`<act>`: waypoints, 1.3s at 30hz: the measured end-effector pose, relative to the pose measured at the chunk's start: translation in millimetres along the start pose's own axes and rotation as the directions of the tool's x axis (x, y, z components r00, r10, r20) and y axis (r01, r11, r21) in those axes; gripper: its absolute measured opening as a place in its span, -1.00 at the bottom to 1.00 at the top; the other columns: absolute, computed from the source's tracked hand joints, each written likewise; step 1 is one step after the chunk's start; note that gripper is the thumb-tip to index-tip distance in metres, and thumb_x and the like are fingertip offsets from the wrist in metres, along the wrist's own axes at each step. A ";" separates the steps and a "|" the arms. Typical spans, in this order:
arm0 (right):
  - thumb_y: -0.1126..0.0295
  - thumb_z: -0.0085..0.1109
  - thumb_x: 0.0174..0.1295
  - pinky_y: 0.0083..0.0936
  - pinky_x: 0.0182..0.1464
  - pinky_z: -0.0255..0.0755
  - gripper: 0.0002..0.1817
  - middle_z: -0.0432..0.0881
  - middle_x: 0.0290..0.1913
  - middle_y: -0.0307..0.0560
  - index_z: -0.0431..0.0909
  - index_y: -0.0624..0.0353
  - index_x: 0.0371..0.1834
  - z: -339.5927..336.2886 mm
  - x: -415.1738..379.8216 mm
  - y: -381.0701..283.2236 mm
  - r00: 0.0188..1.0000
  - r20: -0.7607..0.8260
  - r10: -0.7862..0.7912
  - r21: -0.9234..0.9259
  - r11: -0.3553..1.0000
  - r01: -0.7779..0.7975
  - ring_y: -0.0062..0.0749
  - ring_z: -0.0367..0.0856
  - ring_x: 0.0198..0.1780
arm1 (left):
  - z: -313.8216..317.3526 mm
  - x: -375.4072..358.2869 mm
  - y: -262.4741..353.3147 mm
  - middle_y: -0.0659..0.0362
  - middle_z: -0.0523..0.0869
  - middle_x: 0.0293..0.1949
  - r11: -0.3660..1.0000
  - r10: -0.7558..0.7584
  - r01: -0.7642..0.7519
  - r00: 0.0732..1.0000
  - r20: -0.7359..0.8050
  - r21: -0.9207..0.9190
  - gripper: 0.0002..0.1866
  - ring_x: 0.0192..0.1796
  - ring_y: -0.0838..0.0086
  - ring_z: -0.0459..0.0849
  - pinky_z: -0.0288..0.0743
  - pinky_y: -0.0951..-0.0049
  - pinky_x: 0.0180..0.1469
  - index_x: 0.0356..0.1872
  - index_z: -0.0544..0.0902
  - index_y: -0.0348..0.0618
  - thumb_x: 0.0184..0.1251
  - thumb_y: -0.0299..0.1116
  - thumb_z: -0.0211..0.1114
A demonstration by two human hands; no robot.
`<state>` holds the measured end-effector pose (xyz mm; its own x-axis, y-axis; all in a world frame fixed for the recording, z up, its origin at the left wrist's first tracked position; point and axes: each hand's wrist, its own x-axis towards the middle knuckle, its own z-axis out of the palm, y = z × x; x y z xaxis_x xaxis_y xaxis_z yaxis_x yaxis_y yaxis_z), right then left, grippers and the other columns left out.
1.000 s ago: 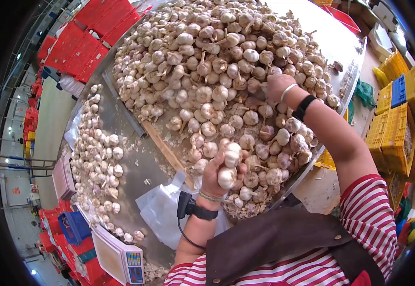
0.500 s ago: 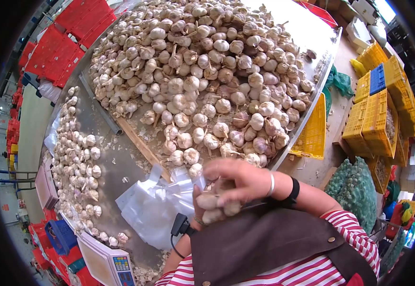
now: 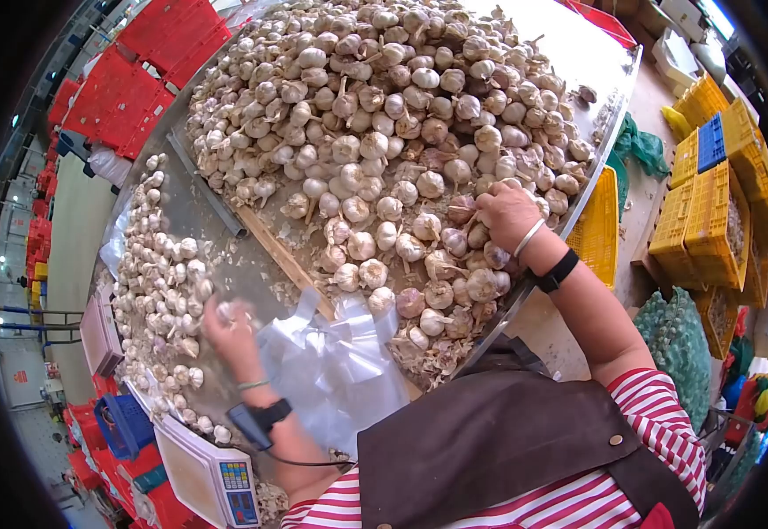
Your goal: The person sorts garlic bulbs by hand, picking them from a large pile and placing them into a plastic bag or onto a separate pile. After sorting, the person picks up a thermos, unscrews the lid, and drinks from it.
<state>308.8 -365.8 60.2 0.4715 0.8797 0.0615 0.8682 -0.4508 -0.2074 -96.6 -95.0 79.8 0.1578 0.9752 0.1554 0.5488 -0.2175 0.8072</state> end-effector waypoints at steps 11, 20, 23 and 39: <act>0.08 0.12 0.37 -0.40 -0.03 0.63 -0.55 0.63 0.07 0.03 0.55 0.21 0.12 -86.5 -12.5 76.1 0.918 0.228 0.323 0.927 -0.359 -0.103 -0.26 0.63 0.11 | 221.5 -96.4 89.2 -0.11 0.51 -0.06 0.689 0.455 -0.720 0.522 0.722 0.087 -0.58 0.01 -0.06 0.56 0.51 0.08 0.03 0.01 0.52 -0.11 0.03 -0.53 0.29; 0.26 0.21 0.05 -0.18 -0.01 0.57 -0.70 0.71 -0.18 0.16 0.70 0.19 -0.20 -29.2 46.0 16.4 0.904 0.372 0.213 -0.190 0.970 -0.150 -0.01 0.70 -0.08 | 125.3 -82.1 101.5 0.07 0.65 -0.17 0.324 -0.003 0.827 0.486 0.874 -0.459 -0.78 -0.15 0.34 0.70 0.71 0.45 -0.21 -0.13 0.53 -0.14 0.34 -0.29 0.32; 0.29 0.18 0.03 -0.20 -0.04 0.58 -0.70 0.72 -0.21 0.13 0.71 0.18 -0.21 -39.1 59.6 10.4 0.863 0.468 0.192 -0.256 0.964 -0.075 -0.02 0.71 -0.08 | 116.9 -98.8 76.2 -0.03 0.68 -0.21 0.078 0.119 0.905 0.408 0.905 -0.419 -0.65 -0.20 0.33 0.75 0.74 0.40 -0.28 -0.27 0.58 -0.15 0.39 -0.03 0.25; 0.42 0.31 0.10 -0.20 0.10 0.51 -0.52 0.57 0.05 0.14 0.51 0.14 0.15 -22.9 108.5 -69.2 0.922 0.336 -0.192 0.116 0.980 0.161 0.05 0.59 0.05 | 63.5 -50.9 2.4 -0.13 0.14 0.46 -0.651 0.399 0.681 0.683 0.611 -0.336 -0.32 0.24 -0.08 0.49 0.73 0.04 -0.07 0.36 0.43 0.16 0.30 0.25 0.14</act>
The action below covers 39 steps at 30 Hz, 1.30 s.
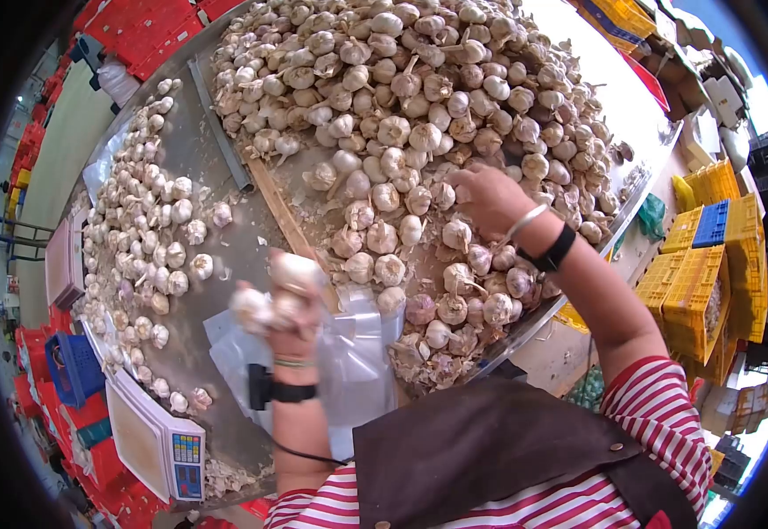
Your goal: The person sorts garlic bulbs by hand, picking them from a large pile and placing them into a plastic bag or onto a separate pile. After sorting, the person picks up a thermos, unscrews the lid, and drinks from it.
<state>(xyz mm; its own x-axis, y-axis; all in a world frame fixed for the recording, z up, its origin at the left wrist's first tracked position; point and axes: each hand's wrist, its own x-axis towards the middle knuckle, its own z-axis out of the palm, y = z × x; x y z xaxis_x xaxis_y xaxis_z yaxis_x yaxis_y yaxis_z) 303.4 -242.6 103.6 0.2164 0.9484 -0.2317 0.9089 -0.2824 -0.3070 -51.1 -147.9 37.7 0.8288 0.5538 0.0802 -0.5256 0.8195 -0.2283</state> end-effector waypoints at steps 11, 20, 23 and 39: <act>0.35 0.23 0.12 -0.25 -0.01 0.57 -0.60 0.65 -0.11 0.17 0.52 0.17 0.05 17.1 13.2 15.7 0.958 0.200 0.205 -0.234 0.960 -0.156 -0.06 0.67 -0.06 | 32.0 43.2 10.2 0.18 0.68 -0.04 -0.687 0.546 0.174 0.764 0.344 0.706 -0.74 -0.04 0.48 0.63 0.50 0.49 0.05 -0.02 0.65 -0.28 0.33 -0.39 0.34; 0.03 0.26 0.27 -0.39 0.00 0.57 -0.53 0.58 0.05 -0.05 0.55 0.20 0.01 -18.7 -75.5 35.6 0.991 -0.019 -0.132 0.919 -0.392 -0.035 -0.34 0.59 0.09 | -55.6 83.4 -167.0 -0.07 0.56 -0.15 -0.898 -0.149 -0.035 0.962 -0.229 0.438 -0.58 -0.09 0.00 0.60 0.51 0.12 -0.03 0.00 0.55 -0.17 0.11 -0.32 0.41; 0.31 0.30 0.20 -0.48 -0.20 0.56 -0.72 0.69 -0.25 -0.05 0.63 0.19 -0.08 -14.7 -70.7 22.7 0.951 0.285 0.118 0.699 0.654 -0.290 -0.39 0.66 -0.22 | -61.7 88.1 -162.3 -0.03 0.52 -0.15 -0.830 -0.142 -0.021 0.974 -0.175 0.557 -0.54 -0.09 0.03 0.59 0.51 0.12 -0.05 -0.03 0.51 -0.15 0.01 -0.33 0.44; 0.18 0.33 -0.09 -0.23 -0.15 0.56 -0.62 0.69 -0.33 0.01 0.61 0.07 -0.19 -11.5 -98.1 -50.0 0.991 0.060 -0.120 0.431 0.898 0.082 -0.05 0.69 -0.23 | -1.3 5.9 -128.4 -0.12 0.46 0.31 0.660 -0.345 0.494 0.869 -0.356 0.567 0.23 0.09 0.06 0.68 0.71 0.40 -0.36 0.50 0.15 -0.04 -0.08 0.70 -0.03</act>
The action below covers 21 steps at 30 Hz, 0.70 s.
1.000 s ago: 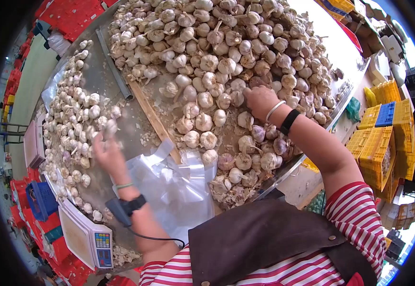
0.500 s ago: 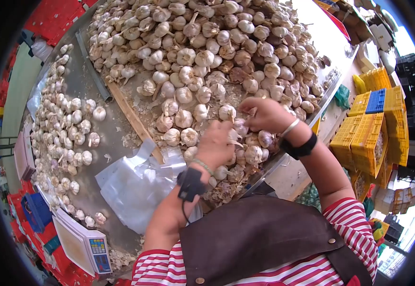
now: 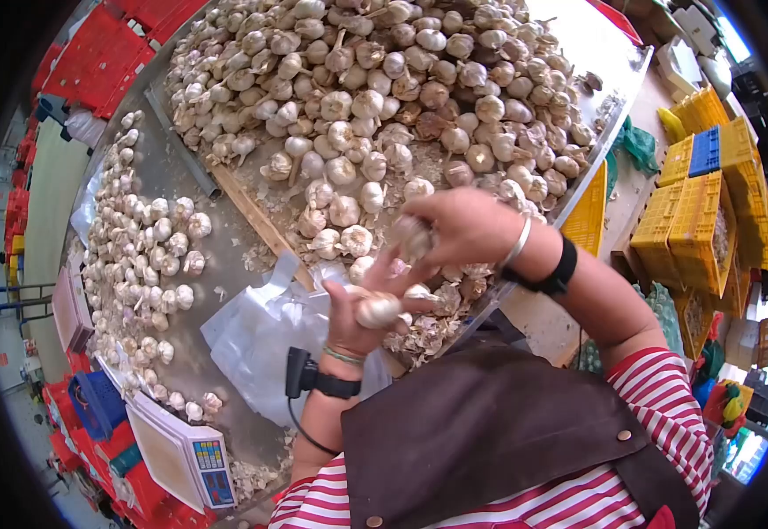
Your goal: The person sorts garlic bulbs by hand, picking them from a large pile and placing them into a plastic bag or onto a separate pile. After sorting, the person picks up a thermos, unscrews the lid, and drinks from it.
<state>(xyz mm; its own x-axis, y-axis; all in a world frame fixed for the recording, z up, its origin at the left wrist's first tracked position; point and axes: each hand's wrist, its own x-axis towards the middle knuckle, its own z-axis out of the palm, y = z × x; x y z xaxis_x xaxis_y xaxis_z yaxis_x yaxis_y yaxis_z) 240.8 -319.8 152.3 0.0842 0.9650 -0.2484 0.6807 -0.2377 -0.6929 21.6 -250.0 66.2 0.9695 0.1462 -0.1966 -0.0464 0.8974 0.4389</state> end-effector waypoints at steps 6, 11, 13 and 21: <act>0.25 0.43 0.07 -0.25 0.28 0.38 -0.31 0.46 0.25 0.15 0.39 0.19 0.28 33.6 -34.5 -28.3 0.929 -0.161 -0.332 0.238 0.901 0.363 0.07 0.46 0.26 | 2.5 8.7 -43.3 0.01 0.42 0.31 0.859 0.148 -0.191 0.981 -0.127 -0.474 -0.06 0.24 0.01 0.51 0.72 0.25 -0.21 0.41 0.28 0.07 0.16 0.53 0.02; 0.42 0.36 0.06 -0.22 0.16 0.45 -0.44 0.55 0.10 0.08 0.48 0.14 0.20 22.1 -55.3 20.8 0.965 -0.236 0.119 -0.081 0.987 -0.141 0.02 0.50 0.18 | -47.4 -39.7 35.5 -0.16 0.20 0.42 0.842 0.385 -0.275 0.909 0.160 -0.463 -0.29 0.32 -0.10 0.42 0.76 0.12 -0.20 0.38 0.38 0.06 0.31 0.20 0.21; 0.38 0.30 0.11 -0.19 0.12 0.47 -0.57 0.57 0.01 0.08 0.53 0.17 0.08 42.4 -61.2 37.8 0.974 -0.167 0.152 -0.229 0.955 -0.188 0.03 0.53 0.12 | -46.8 -78.9 95.3 -0.11 0.29 0.40 0.865 0.396 -0.379 0.918 -0.017 -0.330 -0.35 0.29 -0.16 0.44 0.66 -0.06 0.04 0.36 0.42 0.02 0.35 0.14 0.19; 0.34 0.23 0.01 -0.19 0.06 0.49 -0.73 0.64 -0.14 0.12 0.61 0.18 -0.20 84.4 -54.2 59.6 0.967 -0.149 0.206 -0.425 0.870 -0.251 0.06 0.60 -0.05 | -18.4 -53.1 68.1 0.21 0.67 -0.13 0.097 0.777 0.072 0.618 -0.120 0.993 -0.75 -0.04 0.48 0.61 0.51 0.47 0.08 -0.05 0.63 -0.26 0.23 -0.60 0.27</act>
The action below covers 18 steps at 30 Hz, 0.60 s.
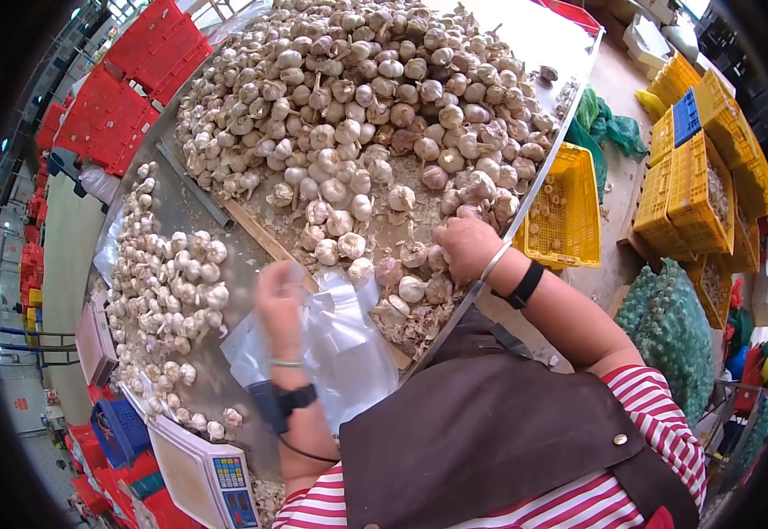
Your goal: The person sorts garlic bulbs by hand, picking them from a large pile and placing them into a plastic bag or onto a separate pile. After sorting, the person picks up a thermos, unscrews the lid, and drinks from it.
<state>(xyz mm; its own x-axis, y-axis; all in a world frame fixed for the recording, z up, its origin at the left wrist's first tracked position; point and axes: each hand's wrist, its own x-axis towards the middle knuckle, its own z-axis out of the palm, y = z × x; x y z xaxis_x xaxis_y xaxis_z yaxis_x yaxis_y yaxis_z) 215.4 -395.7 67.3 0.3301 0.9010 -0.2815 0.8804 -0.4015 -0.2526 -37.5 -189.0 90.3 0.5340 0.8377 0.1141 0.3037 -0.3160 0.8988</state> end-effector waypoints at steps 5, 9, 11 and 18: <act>0.31 0.28 0.04 -0.37 -0.01 0.55 -0.61 0.67 -0.09 -0.03 0.59 0.22 -0.05 -64.9 -28.4 32.7 0.986 -0.123 0.115 0.912 0.405 0.067 -0.27 0.66 -0.01 | 115.4 -63.2 12.0 0.00 0.58 -0.05 0.793 0.185 -0.493 0.754 0.631 0.357 -0.66 -0.04 0.08 0.60 0.48 0.09 -0.03 -0.06 0.62 -0.07 0.07 -0.40 0.28; 0.14 0.22 0.28 -0.21 0.02 0.64 -0.61 0.66 -0.04 0.05 0.58 0.21 0.02 -95.3 -47.7 45.2 0.950 -0.225 0.216 0.801 -0.514 0.306 -0.32 0.67 -0.02 | 137.3 -64.5 6.3 0.03 0.55 -0.12 0.652 0.135 -0.580 0.723 0.677 0.489 -0.69 -0.07 0.11 0.60 0.48 0.15 -0.04 -0.12 0.61 -0.05 0.05 -0.38 0.36; 0.15 0.21 0.29 -0.28 -0.05 0.65 -0.64 0.67 -0.06 0.04 0.61 0.21 -0.02 -87.1 -31.3 75.6 0.968 -0.184 0.170 0.926 -0.299 0.229 -0.34 0.68 -0.07 | 129.6 -56.3 6.0 0.03 0.55 -0.14 0.796 0.146 -0.482 0.740 0.656 0.366 -0.67 -0.08 0.11 0.61 0.49 0.15 -0.04 -0.10 0.61 -0.05 0.04 -0.41 0.37; 0.31 0.21 0.09 -0.21 -0.12 0.56 -0.75 0.72 -0.24 0.08 0.62 0.21 -0.20 -43.3 6.7 30.7 0.979 0.037 0.199 -0.054 0.979 -0.197 -0.08 0.71 -0.15 | 65.0 -27.1 13.2 0.07 0.65 -0.05 0.654 -0.158 0.421 0.889 0.430 -0.629 -0.79 -0.09 0.32 0.71 0.71 0.39 -0.13 -0.15 0.59 -0.14 0.34 -0.27 0.31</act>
<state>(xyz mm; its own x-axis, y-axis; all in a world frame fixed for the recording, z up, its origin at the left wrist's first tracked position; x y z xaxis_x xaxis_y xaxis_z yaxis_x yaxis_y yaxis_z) 259.4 -394.8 97.8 0.4859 0.7964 -0.3600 0.8151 -0.5616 -0.1420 3.4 -244.8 71.6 0.7659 0.6032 -0.2227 -0.0733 0.4260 0.9017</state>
